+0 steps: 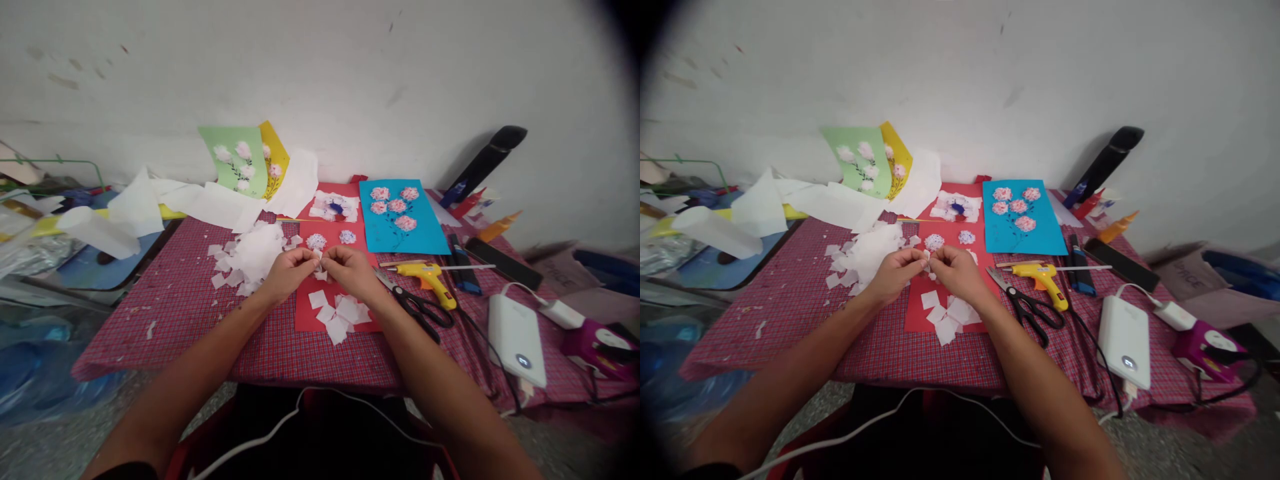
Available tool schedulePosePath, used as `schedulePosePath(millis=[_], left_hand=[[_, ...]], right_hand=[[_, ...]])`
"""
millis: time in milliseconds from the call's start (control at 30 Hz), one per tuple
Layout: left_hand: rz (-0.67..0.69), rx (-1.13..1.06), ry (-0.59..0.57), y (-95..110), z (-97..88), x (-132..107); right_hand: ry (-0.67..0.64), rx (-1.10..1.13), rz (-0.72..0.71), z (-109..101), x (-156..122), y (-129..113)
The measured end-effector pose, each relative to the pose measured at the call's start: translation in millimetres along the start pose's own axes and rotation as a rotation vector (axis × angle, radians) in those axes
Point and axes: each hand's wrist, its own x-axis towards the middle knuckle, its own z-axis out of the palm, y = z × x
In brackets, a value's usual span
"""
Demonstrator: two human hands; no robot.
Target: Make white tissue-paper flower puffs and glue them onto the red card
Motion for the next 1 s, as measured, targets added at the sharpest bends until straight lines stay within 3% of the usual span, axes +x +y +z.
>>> schedulePosePath(millis=[267,733,1000], left_hand=[[0.000,-0.055,-0.056,-0.5,-2.8,-1.3],[0.032,-0.009,-0.069,0.7,-4.3,-1.3],[0.049,0.017,-0.058,-1.4,-5.9,-0.3]], right_hand=[[-0.005,-0.027,-0.031,1.4,-1.8,-2.7],[0.015,-0.142,-0.154,2.3,-5.4,-4.9],[0.021,-0.124,-0.154,2.6,-5.0,-4.3]])
